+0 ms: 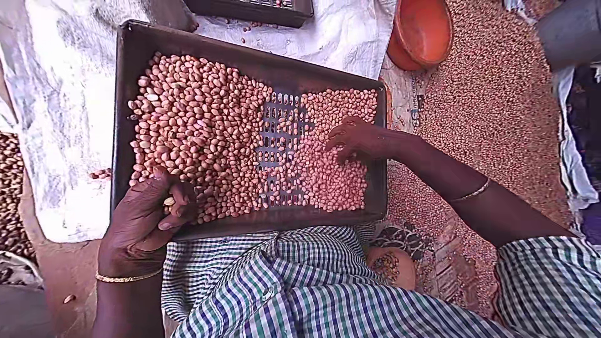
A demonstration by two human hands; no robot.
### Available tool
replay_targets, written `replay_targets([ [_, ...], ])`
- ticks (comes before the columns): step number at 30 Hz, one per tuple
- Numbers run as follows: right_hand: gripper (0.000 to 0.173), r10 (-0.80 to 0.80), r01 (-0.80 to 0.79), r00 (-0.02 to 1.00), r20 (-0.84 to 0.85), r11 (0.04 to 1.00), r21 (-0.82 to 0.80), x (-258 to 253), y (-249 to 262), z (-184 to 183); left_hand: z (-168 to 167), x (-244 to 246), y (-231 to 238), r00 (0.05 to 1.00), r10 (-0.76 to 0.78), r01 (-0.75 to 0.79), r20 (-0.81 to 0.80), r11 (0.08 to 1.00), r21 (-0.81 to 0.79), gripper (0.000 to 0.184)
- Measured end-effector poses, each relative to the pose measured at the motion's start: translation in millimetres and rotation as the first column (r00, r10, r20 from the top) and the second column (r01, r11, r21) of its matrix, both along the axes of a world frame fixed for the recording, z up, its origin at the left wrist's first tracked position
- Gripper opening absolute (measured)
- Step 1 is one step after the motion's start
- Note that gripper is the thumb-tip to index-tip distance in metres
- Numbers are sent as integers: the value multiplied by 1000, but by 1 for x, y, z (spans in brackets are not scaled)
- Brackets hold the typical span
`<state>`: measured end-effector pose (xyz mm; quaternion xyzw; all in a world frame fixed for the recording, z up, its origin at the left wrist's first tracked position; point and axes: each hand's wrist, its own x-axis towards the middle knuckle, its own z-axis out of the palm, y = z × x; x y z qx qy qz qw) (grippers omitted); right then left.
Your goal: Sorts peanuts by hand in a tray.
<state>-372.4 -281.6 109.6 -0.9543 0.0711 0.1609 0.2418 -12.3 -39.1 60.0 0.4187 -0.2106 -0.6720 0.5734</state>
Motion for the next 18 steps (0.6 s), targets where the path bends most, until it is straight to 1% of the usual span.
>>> replay_targets([
  [1, 22, -84, 85, 996, 26, 996, -32, -6, -18, 13, -1, 0, 0, 1000, 7, -7, 8, 1000, 7, 52],
  [2, 24, -153, 160, 982, 111, 986, -53, -8, -29, 23, -3, 1, 0, 1000, 14, -14, 17, 1000, 6, 53],
  [3, 26, -183, 206, 954, 236, 976, -77, -6, -33, 26, -7, 2, 0, 1000, 12, -12, 16, 1000, -9, 52],
  [4, 29, -203, 233, 914, 350, 971, -46, 4, -25, 25, -11, 3, 1, 1000, 7, -7, 6, 1000, -29, 50],
  [5, 30, -210, 222, 876, 435, 975, 24, 17, -6, 16, -14, 5, 3, 1000, 2, -2, -7, 999, -47, 48],
  [6, 30, -202, 174, 850, 486, 979, 102, 30, 19, 0, -16, 7, 3, 1000, -9, 7, -24, 998, -64, 45],
  [7, 28, -179, 103, 853, 490, 979, 177, 40, 45, -20, -20, 10, 3, 999, -21, 16, -50, 996, -82, 44],
  [8, 25, -160, 57, 883, 441, 970, 238, 45, 72, -39, -24, 13, 3, 996, -39, 30, -82, 994, -110, 43],
  [9, 22, -167, 46, 907, 386, 951, 305, 49, 94, -51, -27, 15, 3, 994, -58, 45, -95, 990, -135, 42],
  [10, 21, -196, 78, 939, 282, 922, 380, 50, 112, -51, -29, 15, 4, 993, -73, 58, -98, 987, -149, 42],
  [12, 27, -271, 221, 961, 49, 863, 454, 42, 130, -37, -30, 15, 5, 992, -76, 61, -101, 987, -148, 43],
  [13, 28, -298, 281, 954, -34, 850, 446, 35, 131, -29, -28, 14, 5, 992, -73, 58, -101, 988, -146, 43],
  [14, 27, -305, 316, 948, -93, 857, 407, 25, 129, -22, -26, 13, 4, 993, -70, 55, -100, 988, -145, 43],
  [16, 19, -271, 323, 939, -211, 904, 280, 4, 114, -5, -25, 12, 4, 991, -91, 75, -95, 985, -155, 42],
  [17, 14, -277, 327, 932, -235, 921, 212, -5, 103, 5, -25, 12, 4, 991, -95, 79, -96, 984, -162, 42],
  [18, 11, -321, 351, 925, -205, 926, 138, -12, 91, 13, -26, 13, 4, 990, -101, 83, -98, 981, -173, 43],
])
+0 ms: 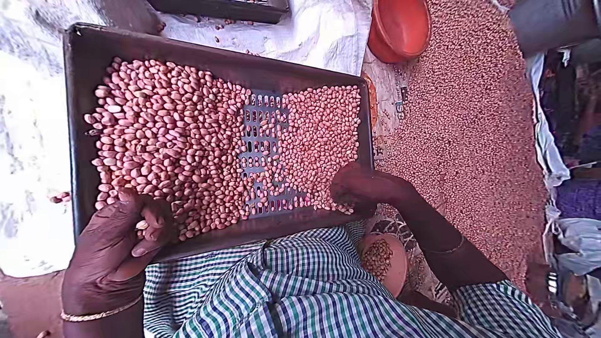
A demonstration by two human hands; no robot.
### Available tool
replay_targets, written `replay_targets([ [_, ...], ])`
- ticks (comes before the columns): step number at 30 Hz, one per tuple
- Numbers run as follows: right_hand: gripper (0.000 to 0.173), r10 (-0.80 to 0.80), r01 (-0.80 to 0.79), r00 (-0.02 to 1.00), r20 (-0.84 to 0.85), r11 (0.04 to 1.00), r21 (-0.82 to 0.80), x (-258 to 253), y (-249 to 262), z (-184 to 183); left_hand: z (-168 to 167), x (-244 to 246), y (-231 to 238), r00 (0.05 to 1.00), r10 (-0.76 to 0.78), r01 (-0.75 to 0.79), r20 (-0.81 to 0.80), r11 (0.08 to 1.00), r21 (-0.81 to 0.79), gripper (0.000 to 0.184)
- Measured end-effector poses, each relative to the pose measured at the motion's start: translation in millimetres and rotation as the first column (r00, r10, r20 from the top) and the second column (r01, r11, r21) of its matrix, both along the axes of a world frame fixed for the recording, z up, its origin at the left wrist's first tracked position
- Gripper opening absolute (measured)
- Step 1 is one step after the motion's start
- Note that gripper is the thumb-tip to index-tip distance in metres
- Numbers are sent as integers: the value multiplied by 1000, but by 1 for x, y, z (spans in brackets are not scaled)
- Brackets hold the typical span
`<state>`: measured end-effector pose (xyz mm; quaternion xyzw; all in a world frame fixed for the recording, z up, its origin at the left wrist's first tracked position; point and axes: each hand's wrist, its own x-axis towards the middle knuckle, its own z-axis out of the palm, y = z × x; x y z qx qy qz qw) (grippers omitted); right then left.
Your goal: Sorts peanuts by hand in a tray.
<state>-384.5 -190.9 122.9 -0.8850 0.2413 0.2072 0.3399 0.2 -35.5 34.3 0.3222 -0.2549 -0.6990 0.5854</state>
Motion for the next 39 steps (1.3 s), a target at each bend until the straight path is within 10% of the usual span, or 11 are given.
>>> replay_targets([
  [5, 15, -308, 476, 850, 426, 797, -373, 20, -18, 3, 4, -2, 1, 999, 32, -32, -10, 999, 41, 45],
  [9, 17, -322, 507, 843, 431, 742, -438, 28, -31, -38, 15, -7, 0, 997, 76, -76, 2, 994, 74, 45],
  [15, 17, -592, 715, 386, 708, 677, 175, 48, -21, -26, 17, -10, -2, 998, 47, -44, -35, 997, 68, 45],
  [18, 16, -654, 608, 704, 278, 756, 242, 82, -23, -8, 26, -13, -5, 997, 63, -59, -50, 995, 81, 44],
  [21, 22, -281, 338, 928, -243, 910, 239, 131, -44, 1, 32, -18, -7, 992, 124, -119, -36, 986, 119, 50],
  [24, 18, -330, 300, 937, 117, 930, 213, 174, -66, 9, 35, -20, -9, 991, 128, -123, -35, 983, 135, 54],
  [29, 45, -307, 148, 529, 791, 951, 270, 258, -70, 44, 42, -21, -11, 990, 140, -137, -3, 975, 177, 60],
  [33, 25, -313, 364, 406, 858, 917, 162, 226, -44, 12, 43, -20, -11, 988, 156, -151, -17, 975, 161, 59],
  [39, 23, -249, 446, 510, 823, 895, -6, 144, 30, -73, 47, -24, -13, 990, 122, -134, 71, 971, 199, 59],
])
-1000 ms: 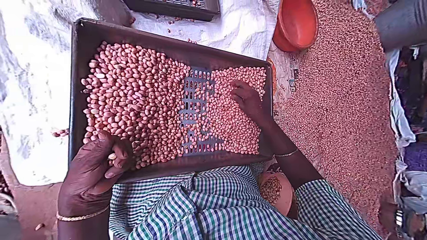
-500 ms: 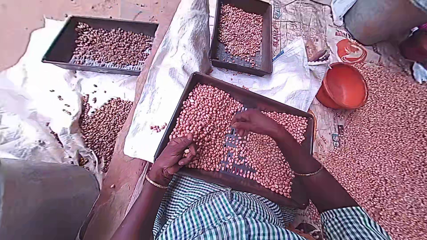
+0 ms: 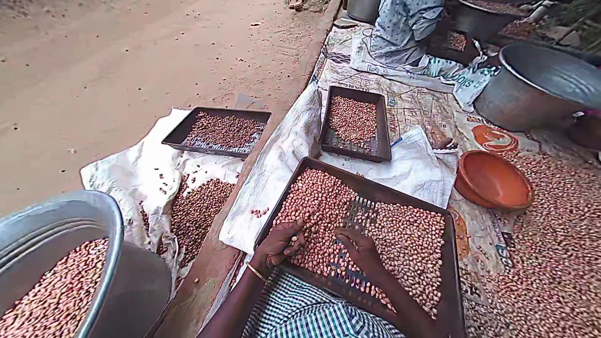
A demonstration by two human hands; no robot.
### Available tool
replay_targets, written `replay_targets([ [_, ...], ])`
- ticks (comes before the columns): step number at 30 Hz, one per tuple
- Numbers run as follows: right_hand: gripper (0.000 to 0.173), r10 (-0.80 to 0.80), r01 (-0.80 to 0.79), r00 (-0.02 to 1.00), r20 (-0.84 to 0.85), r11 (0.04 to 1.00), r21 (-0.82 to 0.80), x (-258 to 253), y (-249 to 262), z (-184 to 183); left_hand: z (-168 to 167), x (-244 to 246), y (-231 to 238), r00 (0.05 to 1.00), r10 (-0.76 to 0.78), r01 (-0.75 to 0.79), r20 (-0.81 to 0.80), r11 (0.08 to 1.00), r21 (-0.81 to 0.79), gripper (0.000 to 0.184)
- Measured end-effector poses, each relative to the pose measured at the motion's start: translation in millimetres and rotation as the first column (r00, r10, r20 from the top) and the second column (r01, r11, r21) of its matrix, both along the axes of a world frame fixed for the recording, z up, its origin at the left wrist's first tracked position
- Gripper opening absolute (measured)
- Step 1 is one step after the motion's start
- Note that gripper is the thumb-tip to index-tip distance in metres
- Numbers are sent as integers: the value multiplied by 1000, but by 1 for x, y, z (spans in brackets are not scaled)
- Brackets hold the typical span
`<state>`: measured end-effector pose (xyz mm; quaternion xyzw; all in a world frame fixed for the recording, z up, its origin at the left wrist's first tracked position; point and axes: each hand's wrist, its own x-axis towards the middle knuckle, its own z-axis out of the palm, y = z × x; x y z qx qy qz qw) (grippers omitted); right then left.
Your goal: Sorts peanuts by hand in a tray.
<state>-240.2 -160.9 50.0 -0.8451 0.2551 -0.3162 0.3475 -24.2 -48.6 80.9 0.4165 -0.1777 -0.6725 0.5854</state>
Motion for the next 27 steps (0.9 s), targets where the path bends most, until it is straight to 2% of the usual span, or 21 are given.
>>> replay_targets([
  [3, 22, 31, -32, 999, -18, 997, -67, -6, 3, -7, 1, 1, 5, 1000, 24, -25, -17, 999, -44, 60],
  [5, 22, 18, -20, 1000, -19, 996, -86, -4, -4, -6, 7, 11, 13, 996, 76, -82, -43, 984, -159, 61],
  [7, 22, 1, -5, 999, -48, 997, -79, -6, -6, -4, 20, 33, 26, 976, 217, -206, 23, 950, -235, 64],
  [8, 22, 0, -5, 998, -64, 997, -83, -9, -7, -4, 27, 47, 34, 938, 331, -301, 107, 927, -225, 65],
  [9, 23, 1, -8, 997, -82, 996, -83, -11, -9, -4, 32, 64, 41, 857, 437, -398, 273, 898, -187, 63],
  [10, 23, 1, -9, 996, -93, 996, -86, -12, -9, -3, 32, 83, 48, 699, 484, -496, 526, 859, -131, 57],
  [11, 23, -1, -8, 995, -104, 996, -87, -13, -10, -1, 27, 103, 57, 471, 391, -568, 791, 820, -68, 42],
  [12, 23, -2, -6, 994, -112, 997, -78, -13, -9, 1, 20, 119, 68, 255, 176, -600, 951, 800, 14, 30],
  [13, 23, -5, -3, 994, -113, 997, -72, -14, -9, 2, 12, 130, 76, 151, 18, -590, 988, 803, 76, 35],
  [14, 24, -8, 1, 994, -113, 998, -64, -14, -10, 5, 5, 136, 81, 100, -37, -547, 994, 833, 86, 42],
  [16, 25, -2, -3, 991, -132, 999, -37, -14, -12, 9, 0, 121, 71, 96, 22, -456, 995, 890, 25, 47],
  [18, 26, 17, -20, 988, -153, 1000, -22, -15, -12, 10, 0, 86, 47, 246, 102, -355, 964, 935, -8, 46],
  [20, 26, 25, -32, 987, -160, 999, -39, -16, -13, 9, -7, 63, 22, 403, 97, -255, 910, 967, 9, 44],
  [22, 26, 21, -29, 984, -175, 999, -45, -20, -13, 9, -10, 44, 6, 452, 24, -187, 892, 980, 68, 41],
  [24, 26, -1, -7, 987, -162, 999, -48, -27, -15, 10, -4, 33, 10, 422, -23, -145, 906, 985, 93, 43],
  [27, 24, -78, 72, 996, -41, 989, -126, -43, -25, 5, -6, 15, 30, 403, 25, -205, 915, 977, 63, 48],
])
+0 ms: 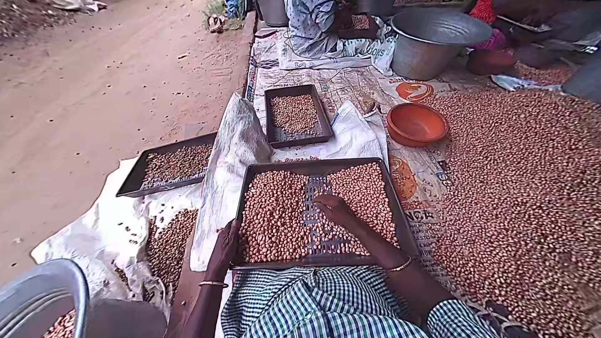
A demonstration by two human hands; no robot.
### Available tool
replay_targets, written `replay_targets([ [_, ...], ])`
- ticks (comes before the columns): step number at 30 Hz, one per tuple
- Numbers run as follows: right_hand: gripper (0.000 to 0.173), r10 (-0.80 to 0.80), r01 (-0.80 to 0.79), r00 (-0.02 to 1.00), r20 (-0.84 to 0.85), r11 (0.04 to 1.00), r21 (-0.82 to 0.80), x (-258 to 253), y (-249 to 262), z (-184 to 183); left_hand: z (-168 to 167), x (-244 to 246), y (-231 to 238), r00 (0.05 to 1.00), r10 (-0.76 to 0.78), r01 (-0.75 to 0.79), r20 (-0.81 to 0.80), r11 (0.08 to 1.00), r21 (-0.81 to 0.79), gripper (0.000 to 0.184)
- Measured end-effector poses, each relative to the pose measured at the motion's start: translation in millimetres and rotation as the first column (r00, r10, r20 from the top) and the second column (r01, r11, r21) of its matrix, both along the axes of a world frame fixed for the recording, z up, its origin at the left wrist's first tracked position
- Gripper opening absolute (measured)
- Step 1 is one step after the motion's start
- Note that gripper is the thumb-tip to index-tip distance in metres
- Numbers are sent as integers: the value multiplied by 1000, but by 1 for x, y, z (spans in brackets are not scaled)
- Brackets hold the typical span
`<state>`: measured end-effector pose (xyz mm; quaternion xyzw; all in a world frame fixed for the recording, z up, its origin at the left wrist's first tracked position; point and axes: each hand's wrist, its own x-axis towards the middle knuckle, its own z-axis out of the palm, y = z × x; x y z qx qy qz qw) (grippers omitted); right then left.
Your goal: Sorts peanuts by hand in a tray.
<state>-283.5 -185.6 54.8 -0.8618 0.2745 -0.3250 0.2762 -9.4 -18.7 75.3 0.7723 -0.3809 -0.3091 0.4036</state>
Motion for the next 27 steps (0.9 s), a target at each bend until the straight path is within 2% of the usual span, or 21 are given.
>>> replay_targets([
  [2, 23, -71, 74, 995, 66, 996, -50, -8, -8, -8, -4, -5, 3, 994, 107, -106, 8, 992, -73, 53],
  [4, 21, -114, 118, 992, 46, 990, -79, -13, -8, -13, -7, -3, 5, 973, 198, -218, -116, 957, -192, 61],
  [6, 22, -101, 103, 995, 19, 989, -107, -12, -5, -19, -5, -5, 7, 940, 261, -320, -221, 898, -302, 65],
  [8, 24, -38, 39, 999, 31, 998, -50, -3, 1, -24, -5, -17, 6, 917, 332, -397, -221, 817, -419, 62],
  [10, 24, 126, -130, 991, 45, 986, 106, 15, 13, -19, -21, -27, 7, 889, 392, -451, -235, 664, -596, 56],
  [11, 24, 246, -254, 967, 64, 954, 163, 29, 21, -13, -27, -28, 6, 868, 421, -475, -263, 549, -688, 51],
  [13, 25, 512, -522, 852, 104, 823, 222, 64, 41, -1, -32, -30, 5, 829, 452, -498, -327, 333, -801, 41],
  [15, 25, 685, -700, 712, 153, 676, 230, 111, 61, 8, -37, -30, 5, 825, 460, -473, -328, 247, -846, 41],
  [16, 23, 738, -750, 656, 154, 618, 235, 133, 68, 12, -38, -29, 4, 832, 460, -450, -312, 229, -863, 41],
  [18, 16, 783, -790, 605, 145, 565, 239, 163, 79, 9, -42, -29, 4, 844, 465, -398, -266, 213, -892, 44],
  [21, 12, 777, -757, 627, 48, 595, 270, 173, 84, 5, -44, -29, 5, 844, 486, -365, -229, 206, -908, 42],
  [23, 18, 776, -689, 603, -184, 623, 370, 161, 80, 14, -45, -30, 6, 854, 483, -342, -194, 239, -909, 42],
  [25, 26, 789, -596, 440, -429, 614, 517, 144, 66, 29, -46, -29, 8, 868, 477, -311, -139, 304, -900, 40],
  [27, 17, 795, -520, 213, -568, 585, 623, 121, 40, 41, -45, -26, 8, 883, 454, -301, -118, 357, -884, 31],
])
